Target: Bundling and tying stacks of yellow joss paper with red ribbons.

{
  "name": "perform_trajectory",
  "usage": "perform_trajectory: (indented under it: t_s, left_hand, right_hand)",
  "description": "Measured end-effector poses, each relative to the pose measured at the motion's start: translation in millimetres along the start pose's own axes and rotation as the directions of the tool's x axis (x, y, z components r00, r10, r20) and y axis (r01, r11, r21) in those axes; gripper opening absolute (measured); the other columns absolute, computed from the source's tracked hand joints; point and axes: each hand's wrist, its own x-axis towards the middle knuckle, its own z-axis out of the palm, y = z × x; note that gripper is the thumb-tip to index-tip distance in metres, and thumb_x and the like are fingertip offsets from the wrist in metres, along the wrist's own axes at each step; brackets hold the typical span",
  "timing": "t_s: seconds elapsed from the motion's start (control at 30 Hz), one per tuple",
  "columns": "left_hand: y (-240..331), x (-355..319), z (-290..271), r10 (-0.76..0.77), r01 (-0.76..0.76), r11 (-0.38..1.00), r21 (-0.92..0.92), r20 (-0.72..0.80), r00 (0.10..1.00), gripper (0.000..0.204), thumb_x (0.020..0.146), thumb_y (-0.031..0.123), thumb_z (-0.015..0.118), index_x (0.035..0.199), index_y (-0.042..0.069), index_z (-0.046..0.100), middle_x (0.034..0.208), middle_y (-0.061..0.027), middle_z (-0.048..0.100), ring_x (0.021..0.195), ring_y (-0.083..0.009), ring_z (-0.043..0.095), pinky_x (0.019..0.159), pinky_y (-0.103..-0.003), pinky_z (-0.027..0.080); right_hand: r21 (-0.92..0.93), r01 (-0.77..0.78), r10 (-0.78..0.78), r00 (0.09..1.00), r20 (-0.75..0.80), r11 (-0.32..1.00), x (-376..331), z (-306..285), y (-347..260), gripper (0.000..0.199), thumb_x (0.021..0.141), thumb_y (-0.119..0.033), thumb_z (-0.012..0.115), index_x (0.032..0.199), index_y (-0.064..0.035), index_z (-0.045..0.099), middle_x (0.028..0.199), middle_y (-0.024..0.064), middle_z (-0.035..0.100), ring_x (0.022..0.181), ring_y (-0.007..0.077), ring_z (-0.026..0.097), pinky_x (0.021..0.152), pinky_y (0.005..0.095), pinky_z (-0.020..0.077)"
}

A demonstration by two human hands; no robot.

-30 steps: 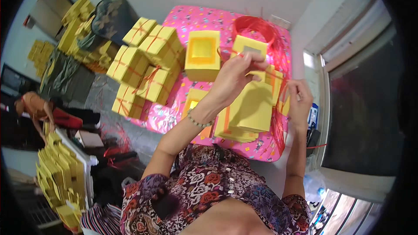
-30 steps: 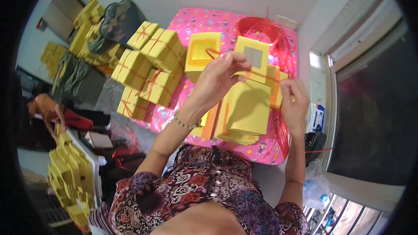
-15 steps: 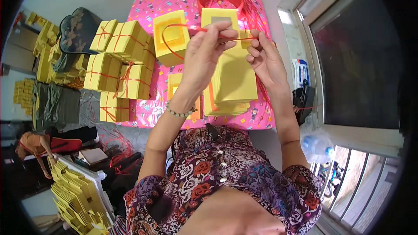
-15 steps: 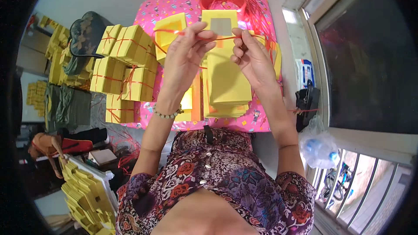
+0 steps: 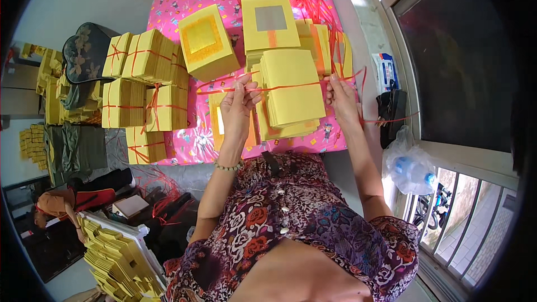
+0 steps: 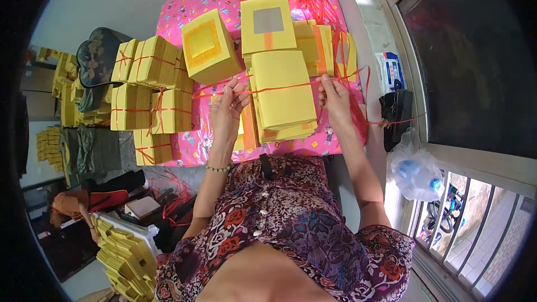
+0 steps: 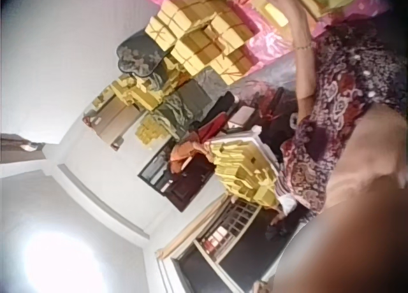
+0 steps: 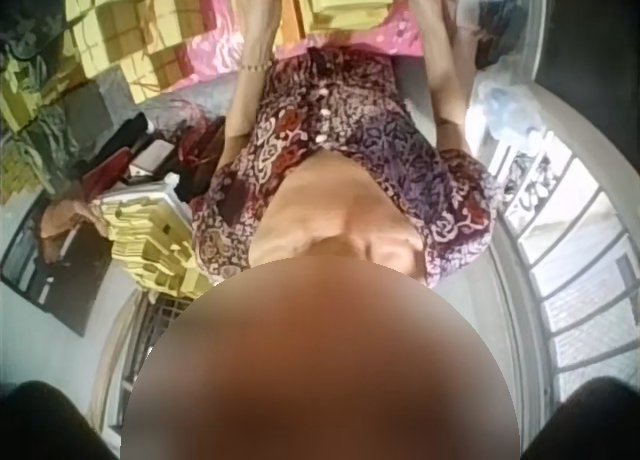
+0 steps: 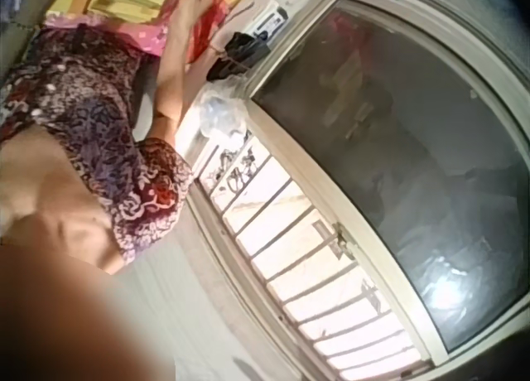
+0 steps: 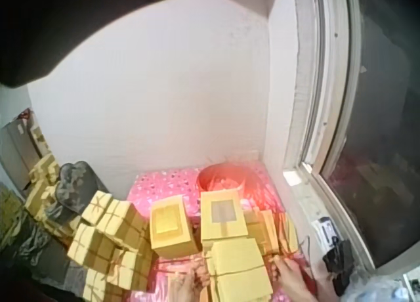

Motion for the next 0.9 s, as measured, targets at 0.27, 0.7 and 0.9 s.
perform_trajectory:
  t_s: [0.27, 0.7, 0.9]
  left_hand:
    - [-58, 16, -46, -0.169, 0.181, 0.957, 0.225, -0.071, 0.983, 0.033, 0.098, 0.030, 0.048, 0.111, 0.003, 0.061, 0.080, -0.0024, 0.066, 0.059, -0.0074, 0.059, 0.054, -0.022, 0.049]
    - [-73, 48, -46, -0.153, 0.127, 0.217, 0.968, -0.095, 0.984, 0.043, 0.092, 0.035, 0.042, 0.089, 0.000, 0.067, 0.083, -0.0249, 0.064, 0.081, -0.0417, 0.062, 0.075, -0.048, 0.048]
    - [-80, 44, -42, -0.098, 0.148, 0.217, 0.965, -0.130, 0.987, 0.044, 0.092, 0.035, 0.041, 0.088, -0.001, 0.066, 0.083, -0.0265, 0.064, 0.083, -0.0427, 0.061, 0.075, -0.049, 0.047]
  right_hand:
    - [-0.060, -0.110, 0.109, 0.994, -0.023, 0.992, 18, 4, 57, 0.022, 0.097, -0.023, 0.050, 0.088, -0.0048, 0.059, 0.075, -0.0034, 0.056, 0.065, 0.0058, 0.051, 0.058, 0.0239, 0.0433]
    - [-0.093, -0.224, 0.230, 0.971, 0.065, 0.970, 33, 1, 61, 0.023, 0.097, -0.020, 0.047, 0.109, -0.0013, 0.053, 0.096, 0.0036, 0.061, 0.083, 0.0104, 0.057, 0.073, 0.0255, 0.0469]
    - [-0.030, -0.239, 0.241, 0.965, 0.106, 0.971, 34, 1, 69, 0.022, 0.098, -0.021, 0.046, 0.110, -0.0028, 0.051, 0.092, 0.0045, 0.059, 0.081, 0.0101, 0.056, 0.069, 0.0259, 0.0475]
